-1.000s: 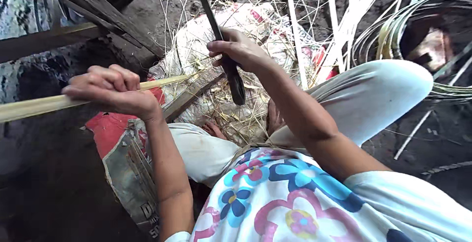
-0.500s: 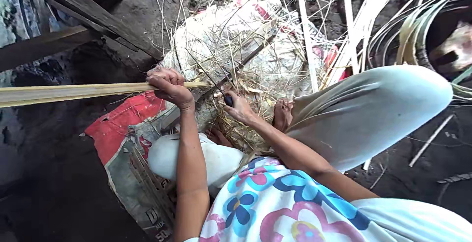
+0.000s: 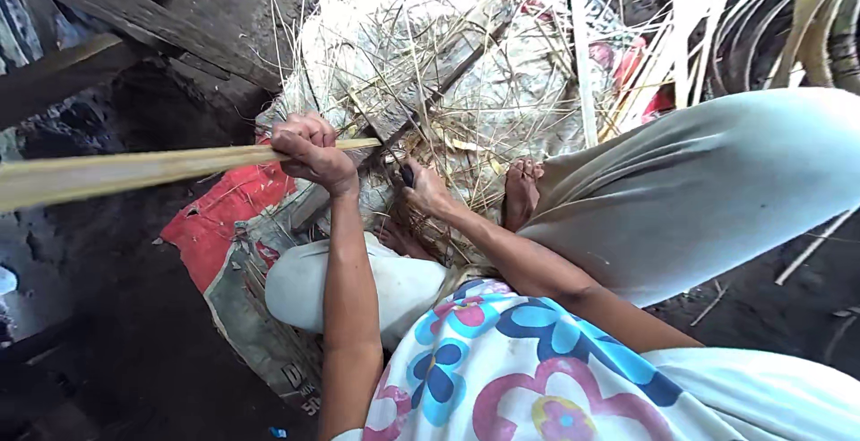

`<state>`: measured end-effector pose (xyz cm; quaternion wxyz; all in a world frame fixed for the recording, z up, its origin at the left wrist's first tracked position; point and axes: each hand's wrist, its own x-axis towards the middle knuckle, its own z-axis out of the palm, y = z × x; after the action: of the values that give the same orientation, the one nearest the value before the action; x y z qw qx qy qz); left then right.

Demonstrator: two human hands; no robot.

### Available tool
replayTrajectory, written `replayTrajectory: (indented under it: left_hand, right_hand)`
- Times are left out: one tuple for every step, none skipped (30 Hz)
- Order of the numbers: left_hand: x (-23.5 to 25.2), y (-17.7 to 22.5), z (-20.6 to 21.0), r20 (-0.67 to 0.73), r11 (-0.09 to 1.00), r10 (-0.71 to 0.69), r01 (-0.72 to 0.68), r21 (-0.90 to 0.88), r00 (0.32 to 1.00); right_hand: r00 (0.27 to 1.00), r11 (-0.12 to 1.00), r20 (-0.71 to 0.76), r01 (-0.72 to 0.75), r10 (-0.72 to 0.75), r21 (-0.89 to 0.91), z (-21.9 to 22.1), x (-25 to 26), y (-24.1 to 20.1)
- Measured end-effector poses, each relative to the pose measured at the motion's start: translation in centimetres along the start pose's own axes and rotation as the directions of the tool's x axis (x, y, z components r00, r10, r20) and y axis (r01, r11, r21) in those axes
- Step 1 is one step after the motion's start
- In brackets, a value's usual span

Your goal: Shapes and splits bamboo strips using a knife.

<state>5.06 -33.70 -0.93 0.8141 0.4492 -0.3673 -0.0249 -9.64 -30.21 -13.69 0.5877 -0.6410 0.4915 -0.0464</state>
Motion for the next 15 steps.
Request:
replayTrajectory:
  left_hand:
    - [0.4,0.1,0.2,0.019,1.0,0.012,-0.012,-0.017,1.0]
    - [0.7,-0.1,0.2,0.018,0.999,0.02,-0.02,-0.027,1.0]
    - [0.5,-0.3,0.0,0.004,1.0,0.008,-0.008,-0.026,1.0]
    - [0.2,-0.6,-0.3,-0.011,1.0,-0.01,0.01,-0.019,1.0]
    - [0.3,-0.9,-0.5,-0.02,1.0,-0.022,0.022,-0.017,1.0]
    - [0.6,-1.1,-0.6,-0.032,0.999,-0.029,0.028,-0.022,0.999]
    - [0.6,-1.1,-0.7,-0.043,0.999,-0.035,0.034,-0.025,0.998]
    - [0.5,-1.0,-0.6,-0.046,0.999,-0.037,0.036,-0.032,0.998]
    - [0.5,-0.9,-0.5,-0.035,0.999,-0.032,0.031,-0.032,0.999]
    - [0.4,-0.9,-0.2,-0.023,0.999,-0.03,0.03,-0.028,0.999]
    - [0.2,-0.9,0.0,-0.011,0.999,-0.033,0.033,-0.025,0.999]
    - [0.1,-0.9,0.2,-0.006,0.999,-0.043,0.043,-0.02,0.999]
    - [0.0,-1.0,0.3,-0.007,0.999,-0.048,0.048,-0.004,0.999]
    - [0.1,-1.0,0.4,-0.003,0.999,-0.048,0.048,0.009,0.999]
    - [0.3,-0.9,0.4,-0.002,0.999,-0.053,0.053,0.012,0.999]
  right_hand:
    - [1.0,1.0,0.011,-0.015,0.015,-0.003,-0.2,1.0,-0.2]
    - [0.998,0.999,0.048,-0.033,0.033,-0.01,-0.6,1.9,-0.5]
    - [0.996,0.999,0.073,-0.043,0.043,-0.011,-0.8,2.4,-0.3]
    - [0.995,0.998,0.087,-0.054,0.055,-0.015,-0.9,2.6,0.2]
    - [0.994,0.998,0.086,-0.059,0.06,-0.017,-0.9,2.8,0.2]
    - [0.995,0.998,0.075,-0.062,0.063,-0.015,-1.0,2.6,-0.2]
    - [0.998,0.999,0.045,-0.053,0.053,-0.006,-1.0,1.7,-0.7]
    - [1.0,1.0,-0.004,-0.015,0.015,0.006,-0.9,0.3,-1.2]
    - [0.999,1.0,-0.034,0.03,-0.03,0.008,-1.0,-0.6,-2.1]
    - [0.995,0.996,-0.046,0.086,-0.086,-0.003,-1.2,-1.1,-3.0]
    - [0.988,0.989,-0.044,0.146,-0.147,-0.015,-1.3,-1.2,-3.7]
    - [0.984,0.984,-0.016,0.178,-0.178,-0.027,-1.4,-0.8,-3.8]
    - [0.986,0.986,0.034,0.163,-0.162,-0.04,-1.6,0.3,-3.6]
    - [0.99,0.991,0.07,0.128,-0.125,-0.045,-1.6,1.3,-3.0]
    - [0.992,0.995,0.084,0.094,-0.091,-0.042,-1.4,1.9,-2.5]
